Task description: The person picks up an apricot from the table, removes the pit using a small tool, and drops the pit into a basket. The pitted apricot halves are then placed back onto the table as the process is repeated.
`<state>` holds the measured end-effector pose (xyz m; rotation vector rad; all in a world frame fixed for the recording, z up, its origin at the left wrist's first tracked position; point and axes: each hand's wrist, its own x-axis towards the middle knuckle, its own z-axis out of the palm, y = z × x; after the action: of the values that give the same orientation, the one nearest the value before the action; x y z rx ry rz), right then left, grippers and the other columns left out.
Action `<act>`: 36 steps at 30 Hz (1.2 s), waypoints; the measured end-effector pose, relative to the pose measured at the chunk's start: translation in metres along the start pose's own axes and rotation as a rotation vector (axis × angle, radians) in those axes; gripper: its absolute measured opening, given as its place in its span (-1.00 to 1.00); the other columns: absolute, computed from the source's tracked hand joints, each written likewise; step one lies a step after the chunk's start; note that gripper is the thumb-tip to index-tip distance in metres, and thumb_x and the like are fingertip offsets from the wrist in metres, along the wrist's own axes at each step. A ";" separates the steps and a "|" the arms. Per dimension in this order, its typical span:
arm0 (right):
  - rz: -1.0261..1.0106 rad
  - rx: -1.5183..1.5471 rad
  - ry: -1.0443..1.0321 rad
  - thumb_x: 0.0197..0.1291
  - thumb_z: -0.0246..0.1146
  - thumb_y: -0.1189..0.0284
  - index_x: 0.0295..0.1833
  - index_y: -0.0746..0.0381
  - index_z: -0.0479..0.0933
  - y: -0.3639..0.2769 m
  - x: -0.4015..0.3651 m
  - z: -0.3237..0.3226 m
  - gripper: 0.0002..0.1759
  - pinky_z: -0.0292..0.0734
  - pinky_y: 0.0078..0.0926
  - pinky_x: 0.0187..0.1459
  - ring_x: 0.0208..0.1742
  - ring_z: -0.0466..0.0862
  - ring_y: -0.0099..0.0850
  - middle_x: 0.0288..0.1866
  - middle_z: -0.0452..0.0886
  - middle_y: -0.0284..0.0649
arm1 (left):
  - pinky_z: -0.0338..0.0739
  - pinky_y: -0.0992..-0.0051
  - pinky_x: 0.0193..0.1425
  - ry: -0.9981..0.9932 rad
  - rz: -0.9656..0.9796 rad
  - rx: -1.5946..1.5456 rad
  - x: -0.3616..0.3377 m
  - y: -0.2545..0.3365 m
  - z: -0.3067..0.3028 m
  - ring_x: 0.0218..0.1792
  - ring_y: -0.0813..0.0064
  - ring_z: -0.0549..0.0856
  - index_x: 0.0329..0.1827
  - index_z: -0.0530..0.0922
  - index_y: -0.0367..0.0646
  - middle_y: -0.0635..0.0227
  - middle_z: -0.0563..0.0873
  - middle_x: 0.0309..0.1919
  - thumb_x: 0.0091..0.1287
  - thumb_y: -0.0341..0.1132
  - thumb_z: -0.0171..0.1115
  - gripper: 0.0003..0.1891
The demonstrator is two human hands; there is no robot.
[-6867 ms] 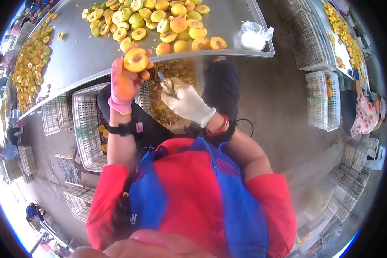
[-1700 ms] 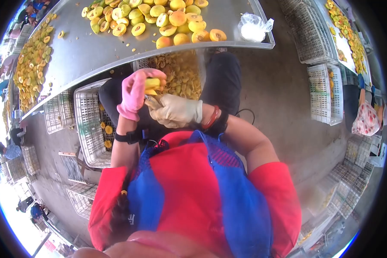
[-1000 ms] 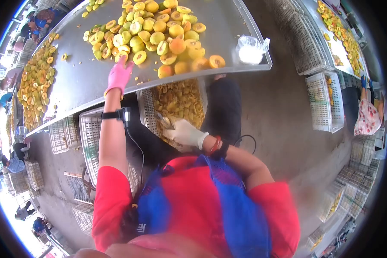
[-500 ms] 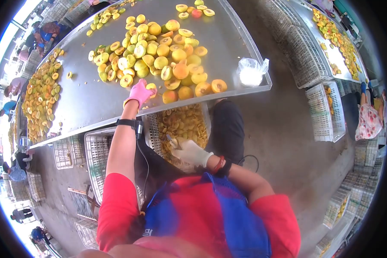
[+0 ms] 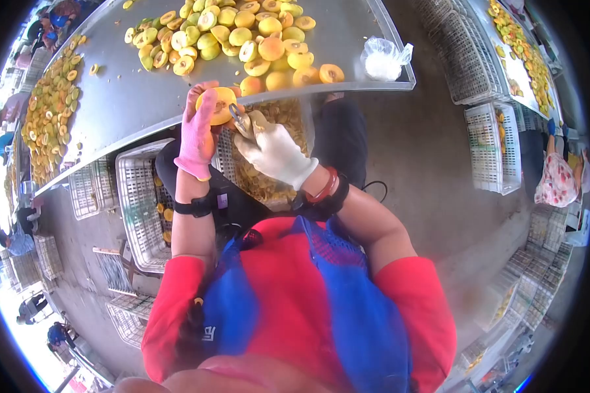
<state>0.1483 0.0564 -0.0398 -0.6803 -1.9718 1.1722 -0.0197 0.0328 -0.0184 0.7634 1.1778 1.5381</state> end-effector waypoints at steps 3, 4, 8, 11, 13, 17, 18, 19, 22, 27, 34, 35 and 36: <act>0.065 0.011 0.041 0.27 0.31 0.49 -0.04 0.35 0.41 -0.003 -0.003 0.004 -0.74 0.58 -0.08 -0.28 -0.24 0.69 0.17 -0.35 0.65 0.13 | 0.66 0.45 -0.01 -0.027 0.101 0.122 -0.012 -0.003 0.014 -0.10 0.38 0.74 0.31 0.43 -0.23 0.14 0.72 0.02 0.63 0.11 -0.12 -0.45; 0.070 -0.009 0.052 0.27 0.31 0.49 -0.03 0.35 0.41 -0.006 -0.004 0.004 -0.73 0.58 -0.09 -0.27 -0.23 0.69 0.17 -0.34 0.66 0.14 | 0.66 0.45 -0.01 -0.026 0.151 0.169 -0.013 -0.012 0.013 -0.11 0.40 0.74 0.29 0.46 -0.23 0.15 0.71 0.02 0.63 0.13 -0.14 -0.43; 0.112 0.030 0.002 0.27 0.27 0.56 0.12 0.34 0.44 0.003 -0.015 0.009 -0.67 0.55 -0.21 -0.20 -0.20 0.66 0.07 -0.24 0.64 0.04 | 0.65 0.44 0.00 0.082 0.173 0.132 -0.023 -0.023 0.026 -0.16 0.43 0.72 0.23 0.50 -0.28 0.17 0.71 -0.01 0.60 0.20 -0.11 -0.36; 0.077 0.069 -0.016 0.30 0.24 0.54 0.09 0.34 0.44 0.003 -0.019 0.011 -0.72 0.58 -0.22 -0.16 -0.19 0.69 -0.02 -0.21 0.66 -0.03 | 0.65 0.44 -0.03 0.109 0.211 0.144 -0.026 -0.030 0.025 -0.22 0.43 0.72 0.21 0.50 -0.30 0.17 0.72 -0.07 0.57 0.21 -0.05 -0.36; -0.046 0.126 -0.038 0.30 0.24 0.49 0.00 0.34 0.46 0.010 -0.016 0.013 -0.77 0.57 -0.22 -0.27 -0.31 0.69 0.00 -0.32 0.64 0.01 | 0.65 0.43 -0.04 0.100 0.247 0.193 -0.026 -0.033 0.024 -0.23 0.43 0.72 0.20 0.51 -0.29 0.17 0.73 -0.10 0.56 0.22 -0.03 -0.36; 0.823 0.729 -0.534 0.35 0.24 0.40 -0.07 0.26 0.51 -0.019 -0.013 -0.020 -0.84 0.46 -0.45 -0.43 -0.51 0.57 -0.40 -0.44 0.57 -0.28 | 0.65 0.43 -0.07 0.041 0.193 0.089 -0.035 -0.032 0.021 -0.24 0.42 0.73 0.17 0.52 -0.30 0.14 0.74 -0.10 0.54 0.21 0.03 -0.36; 0.794 0.741 -0.572 0.36 0.24 0.39 -0.08 0.24 0.51 -0.024 -0.012 -0.024 -0.85 0.41 -0.51 -0.46 -0.51 0.53 -0.50 -0.44 0.53 -0.35 | 0.65 0.43 -0.07 -0.007 0.197 0.077 -0.037 -0.032 0.018 -0.23 0.41 0.73 0.17 0.52 -0.30 0.13 0.74 -0.09 0.54 0.21 0.05 -0.37; 0.766 0.752 -0.611 0.37 0.25 0.39 -0.08 0.21 0.51 -0.027 -0.011 -0.026 -0.86 0.36 -0.56 -0.48 -0.51 0.48 -0.59 -0.44 0.50 -0.41 | 0.65 0.42 -0.08 -0.053 0.201 0.064 -0.038 -0.032 0.015 -0.23 0.41 0.74 0.16 0.52 -0.30 0.12 0.74 -0.09 0.53 0.20 0.06 -0.37; 0.712 0.926 -0.624 0.37 0.25 0.38 -0.10 0.19 0.51 -0.024 -0.016 -0.021 -0.87 0.31 -0.61 -0.51 -0.51 0.41 -0.68 -0.45 0.45 -0.48 | 0.66 0.42 -0.11 -0.157 0.155 0.053 -0.039 -0.026 0.010 -0.22 0.38 0.75 0.14 0.52 -0.32 0.09 0.74 -0.07 0.56 0.19 0.01 -0.38; 0.752 0.828 -0.627 0.37 0.26 0.36 -0.06 0.20 0.51 -0.021 -0.027 -0.013 -0.84 0.35 -0.59 -0.49 -0.50 0.42 -0.67 -0.44 0.46 -0.50 | 0.67 0.46 -0.26 0.203 0.123 0.056 -0.041 -0.023 -0.003 -0.34 0.38 0.75 0.10 0.53 -0.33 0.09 0.76 -0.17 0.60 0.13 -0.06 -0.42; 0.824 0.288 -0.440 0.36 0.23 0.41 -0.22 0.24 0.58 0.003 -0.046 -0.005 -0.87 0.43 -0.48 -0.53 -0.55 0.59 -0.55 -0.47 0.59 -0.30 | 0.47 0.11 0.31 0.950 0.004 1.313 -0.069 0.033 -0.129 0.17 0.01 0.64 0.25 0.56 -0.14 0.05 0.65 0.17 0.46 0.07 0.16 -0.49; 0.883 0.306 -0.438 0.39 0.21 0.44 -0.22 0.21 0.53 -0.012 -0.038 -0.006 -0.90 0.32 -0.56 -0.63 -0.66 0.49 -0.60 -0.52 0.54 -0.34 | 0.42 0.10 0.38 0.996 -0.082 1.461 -0.070 0.042 -0.136 0.26 -0.01 0.58 0.31 0.52 -0.13 0.01 0.63 0.21 0.46 0.13 0.14 -0.43; 0.815 0.481 -0.364 0.38 0.21 0.46 -0.17 0.18 0.47 -0.003 -0.043 0.001 -0.94 0.29 -0.59 -0.65 -0.69 0.42 -0.61 -0.57 0.46 -0.41 | 0.42 0.08 0.37 1.091 0.063 1.564 -0.065 0.032 -0.153 0.34 -0.04 0.53 0.29 0.52 -0.15 -0.02 0.57 0.29 0.42 0.15 0.16 -0.40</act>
<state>0.1726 0.0232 -0.0514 -1.1052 -1.5839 2.3006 -0.1489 -0.0759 -0.0321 0.8332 3.2933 0.7155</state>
